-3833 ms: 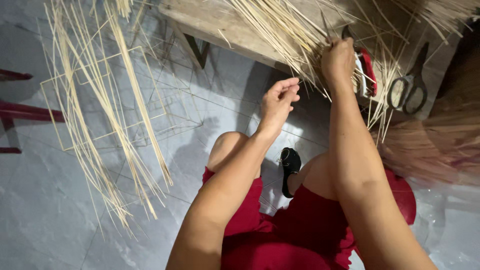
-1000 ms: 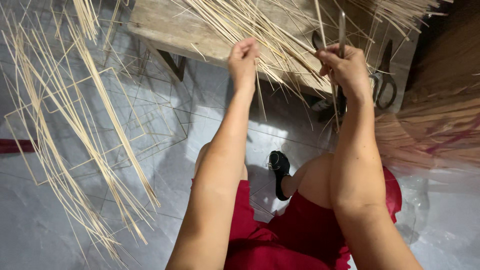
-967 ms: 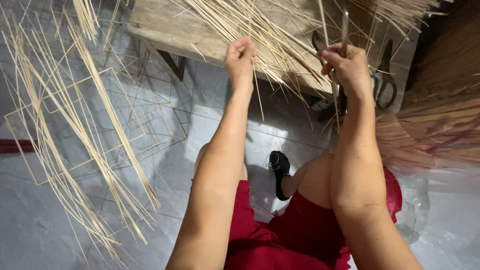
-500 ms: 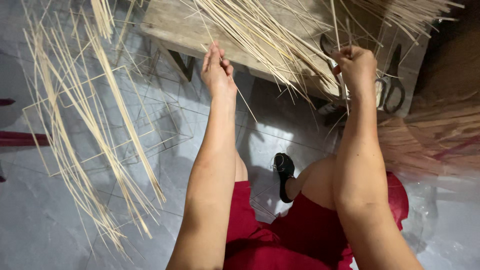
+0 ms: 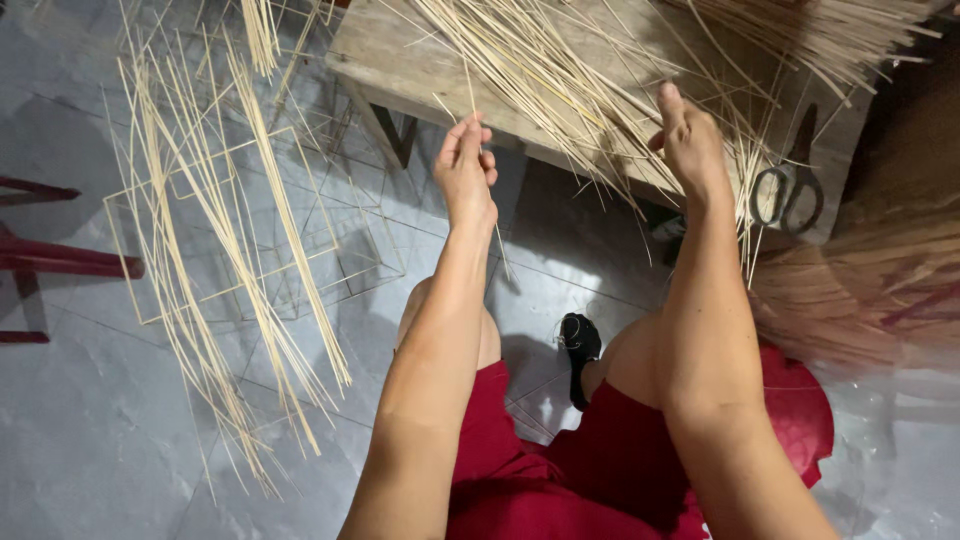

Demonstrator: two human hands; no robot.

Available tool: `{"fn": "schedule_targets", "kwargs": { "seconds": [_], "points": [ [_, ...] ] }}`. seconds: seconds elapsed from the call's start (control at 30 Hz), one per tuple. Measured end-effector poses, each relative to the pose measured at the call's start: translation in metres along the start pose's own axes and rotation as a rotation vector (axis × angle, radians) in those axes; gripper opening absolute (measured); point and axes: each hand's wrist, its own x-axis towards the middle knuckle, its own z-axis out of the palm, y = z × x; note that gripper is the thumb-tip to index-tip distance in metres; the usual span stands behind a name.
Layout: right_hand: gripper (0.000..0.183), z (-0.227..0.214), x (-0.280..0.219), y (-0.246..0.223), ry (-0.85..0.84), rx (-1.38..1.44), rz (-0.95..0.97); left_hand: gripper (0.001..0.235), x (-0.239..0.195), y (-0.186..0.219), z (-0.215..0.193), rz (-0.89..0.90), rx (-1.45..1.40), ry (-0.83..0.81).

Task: The person sits on a red plastic stool and uses a knife to sharpen thin wooden sticks. They repeatedly pick up sticks from a pile on a wooden bench, sharpen one end, and place them on the floor.

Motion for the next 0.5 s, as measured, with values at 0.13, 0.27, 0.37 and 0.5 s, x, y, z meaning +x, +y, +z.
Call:
{"fn": "schedule_targets", "kwargs": {
  "seconds": [0.13,0.27,0.37,0.5],
  "points": [
    [0.064,-0.010,-0.040,-0.030,-0.330,0.307,-0.030,0.026,-0.061,0.023,0.007,-0.013,0.071,-0.117],
    [0.058,-0.018,-0.092,-0.071,-0.714,0.539,-0.231,0.025,-0.137,0.057,0.005,-0.023,0.171,-0.243],
    [0.065,-0.023,-0.138,-0.094,-0.878,0.697,-0.247,0.023,-0.189,0.084,-0.008,-0.067,0.334,-0.358],
    [0.063,-0.039,-0.169,-0.109,-0.880,0.868,-0.238,0.021,-0.230,0.119,-0.037,-0.080,0.501,-0.475]
  ]
}}
